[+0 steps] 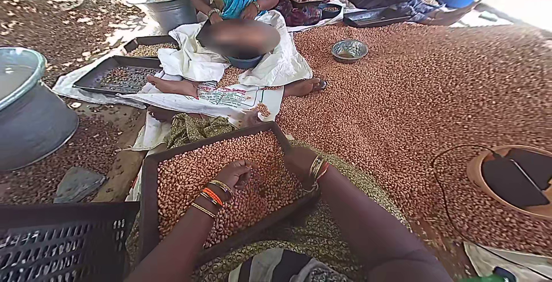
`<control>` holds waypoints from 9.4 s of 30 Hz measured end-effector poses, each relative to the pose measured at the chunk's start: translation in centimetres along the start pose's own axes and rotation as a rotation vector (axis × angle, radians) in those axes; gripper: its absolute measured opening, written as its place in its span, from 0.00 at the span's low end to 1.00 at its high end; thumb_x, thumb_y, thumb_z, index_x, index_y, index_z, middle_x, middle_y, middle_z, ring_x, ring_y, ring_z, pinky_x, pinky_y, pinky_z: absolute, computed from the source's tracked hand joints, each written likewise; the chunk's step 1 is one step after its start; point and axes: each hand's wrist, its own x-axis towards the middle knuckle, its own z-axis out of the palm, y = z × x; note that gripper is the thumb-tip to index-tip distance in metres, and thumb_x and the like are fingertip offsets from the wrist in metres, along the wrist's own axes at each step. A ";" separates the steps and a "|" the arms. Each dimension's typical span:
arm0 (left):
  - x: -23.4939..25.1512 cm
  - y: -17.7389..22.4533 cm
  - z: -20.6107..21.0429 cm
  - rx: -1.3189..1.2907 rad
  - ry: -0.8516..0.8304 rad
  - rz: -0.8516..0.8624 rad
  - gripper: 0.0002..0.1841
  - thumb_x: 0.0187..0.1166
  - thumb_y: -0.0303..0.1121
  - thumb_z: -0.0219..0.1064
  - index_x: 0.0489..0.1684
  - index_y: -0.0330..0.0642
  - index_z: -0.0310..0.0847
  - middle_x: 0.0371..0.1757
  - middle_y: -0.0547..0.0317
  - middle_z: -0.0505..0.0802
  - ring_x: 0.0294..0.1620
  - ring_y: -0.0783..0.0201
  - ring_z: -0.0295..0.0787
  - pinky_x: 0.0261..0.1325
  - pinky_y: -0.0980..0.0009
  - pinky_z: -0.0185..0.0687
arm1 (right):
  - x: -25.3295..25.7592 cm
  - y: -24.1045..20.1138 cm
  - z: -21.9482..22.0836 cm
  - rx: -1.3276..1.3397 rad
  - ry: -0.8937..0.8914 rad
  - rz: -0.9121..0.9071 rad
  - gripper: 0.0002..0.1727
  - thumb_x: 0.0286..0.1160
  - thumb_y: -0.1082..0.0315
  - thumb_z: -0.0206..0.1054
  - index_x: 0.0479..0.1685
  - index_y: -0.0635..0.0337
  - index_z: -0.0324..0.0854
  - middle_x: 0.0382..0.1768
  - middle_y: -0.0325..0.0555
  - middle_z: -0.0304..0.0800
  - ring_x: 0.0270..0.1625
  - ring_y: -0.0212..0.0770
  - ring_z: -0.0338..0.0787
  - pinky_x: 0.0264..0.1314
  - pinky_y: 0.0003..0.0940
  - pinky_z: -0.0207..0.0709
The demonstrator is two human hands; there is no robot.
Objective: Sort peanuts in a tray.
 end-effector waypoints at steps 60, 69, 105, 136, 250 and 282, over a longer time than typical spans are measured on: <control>0.2 -0.7 0.4 0.156 -0.079 -0.070 0.19 0.96 0.37 0.47 0.50 0.39 0.85 0.19 0.68 0.78 0.13 0.75 0.66 0.16 0.81 0.60 | 0.4 0.1 0.4 0.145 0.079 -0.164 0.13 0.82 0.66 0.65 0.52 0.68 0.87 0.56 0.64 0.88 0.62 0.64 0.88 0.61 0.65 0.79; -0.4 -0.4 1.3 0.001 -0.154 -0.195 0.25 0.96 0.46 0.39 0.35 0.44 0.79 0.19 0.66 0.79 0.09 0.77 0.58 0.12 0.81 0.50 | -0.9 -1.0 0.3 0.015 -0.174 -0.260 0.14 0.84 0.68 0.62 0.50 0.69 0.89 0.50 0.68 0.91 0.58 0.69 0.90 0.59 0.73 0.78; -0.9 1.6 -1.2 0.135 -0.016 0.051 0.21 0.96 0.42 0.46 0.29 0.45 0.75 0.18 0.70 0.76 0.12 0.76 0.65 0.17 0.82 0.59 | 1.0 -11.0 5.1 0.167 0.024 -0.803 0.10 0.82 0.72 0.65 0.46 0.71 0.89 0.50 0.63 0.92 0.58 0.62 0.91 0.63 0.61 0.81; -0.8 1.5 -2.4 0.093 -0.014 0.074 0.13 0.91 0.26 0.48 0.58 0.39 0.79 0.20 0.68 0.75 0.13 0.76 0.63 0.16 0.82 0.57 | -0.3 -2.9 1.6 0.038 -0.273 -0.530 0.11 0.80 0.69 0.69 0.50 0.67 0.92 0.51 0.64 0.92 0.58 0.65 0.90 0.66 0.68 0.76; 0.1 0.7 -2.5 0.307 0.003 0.013 0.13 0.94 0.30 0.50 0.63 0.39 0.79 0.20 0.68 0.74 0.12 0.75 0.63 0.16 0.81 0.58 | 4.9 -5.6 3.1 0.338 -0.063 -0.462 0.16 0.88 0.70 0.57 0.61 0.73 0.85 0.54 0.70 0.90 0.61 0.67 0.89 0.68 0.67 0.75; -0.5 0.6 -0.7 0.145 -0.001 -0.035 0.24 0.96 0.39 0.46 0.20 0.46 0.70 0.16 0.67 0.76 0.12 0.74 0.65 0.15 0.80 0.58 | 2.3 -2.8 0.8 0.097 0.028 -0.070 0.16 0.82 0.72 0.61 0.64 0.60 0.86 0.64 0.66 0.86 0.67 0.68 0.86 0.62 0.70 0.80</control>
